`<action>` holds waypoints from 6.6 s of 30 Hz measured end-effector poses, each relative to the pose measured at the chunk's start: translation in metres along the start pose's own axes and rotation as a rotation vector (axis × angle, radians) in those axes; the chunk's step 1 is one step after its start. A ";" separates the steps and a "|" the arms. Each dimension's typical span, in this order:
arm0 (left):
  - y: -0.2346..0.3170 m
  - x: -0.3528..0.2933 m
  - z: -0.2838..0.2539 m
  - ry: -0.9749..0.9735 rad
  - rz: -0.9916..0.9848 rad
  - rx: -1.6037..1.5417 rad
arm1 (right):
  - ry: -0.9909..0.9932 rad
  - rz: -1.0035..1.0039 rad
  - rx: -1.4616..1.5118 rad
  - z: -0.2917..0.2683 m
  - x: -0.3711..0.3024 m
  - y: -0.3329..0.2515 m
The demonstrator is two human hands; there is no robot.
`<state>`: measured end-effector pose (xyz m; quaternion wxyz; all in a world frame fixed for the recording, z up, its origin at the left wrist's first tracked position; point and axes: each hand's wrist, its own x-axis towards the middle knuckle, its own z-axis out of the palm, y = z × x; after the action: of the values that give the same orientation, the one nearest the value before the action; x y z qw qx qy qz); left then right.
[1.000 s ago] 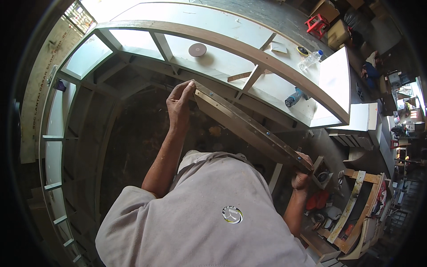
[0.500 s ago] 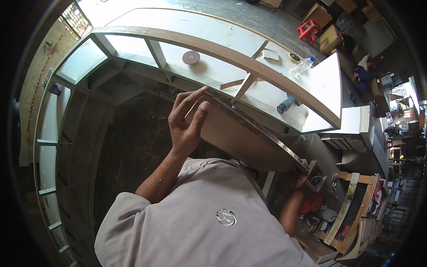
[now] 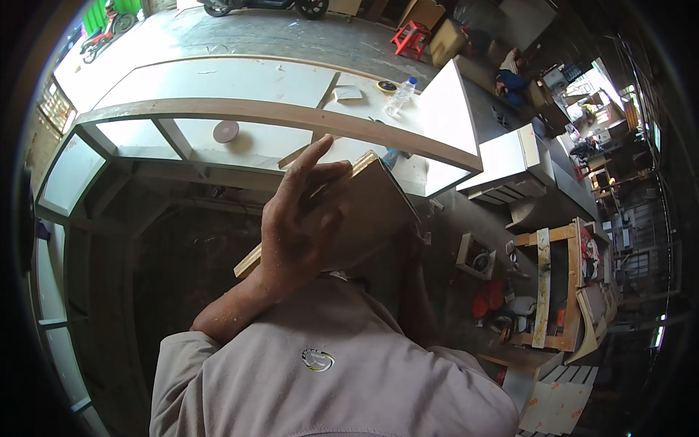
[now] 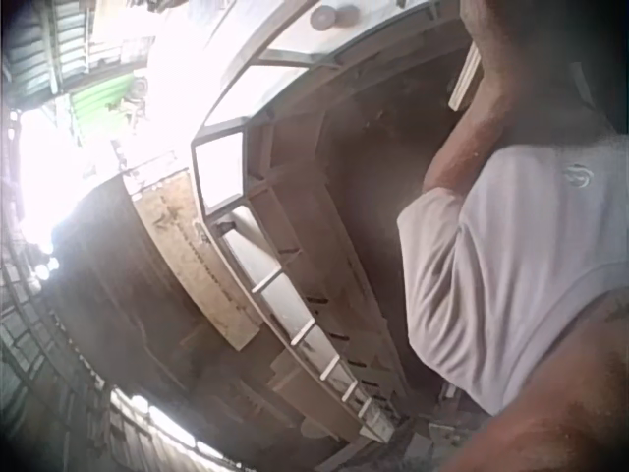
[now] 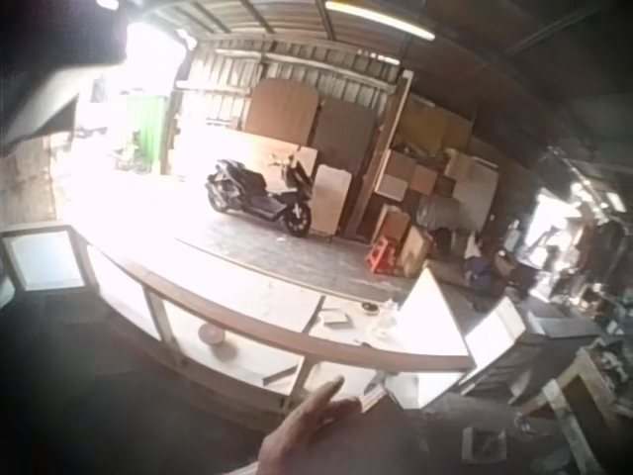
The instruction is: The person uses a drill and a grinder to prepare a metal strip, then fits a wooden panel into a shelf frame by hand.
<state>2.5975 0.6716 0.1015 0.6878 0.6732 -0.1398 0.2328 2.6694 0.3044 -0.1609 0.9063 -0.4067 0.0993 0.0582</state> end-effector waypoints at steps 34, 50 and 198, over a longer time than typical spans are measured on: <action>-0.037 0.024 -0.012 -0.204 -0.359 -0.054 | 0.062 -0.222 -0.063 0.011 0.011 0.003; -0.144 -0.009 -0.029 0.145 -0.381 0.013 | 0.114 -0.589 -0.491 0.022 0.040 -0.054; -0.212 0.231 -0.719 -1.323 -0.278 0.674 | 0.809 -0.278 0.380 0.667 0.084 0.777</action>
<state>2.8157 1.4181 -0.0037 0.2405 0.8579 -0.3584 -0.2787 2.6954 1.3208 -0.3104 0.8524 -0.2332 0.3979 -0.2464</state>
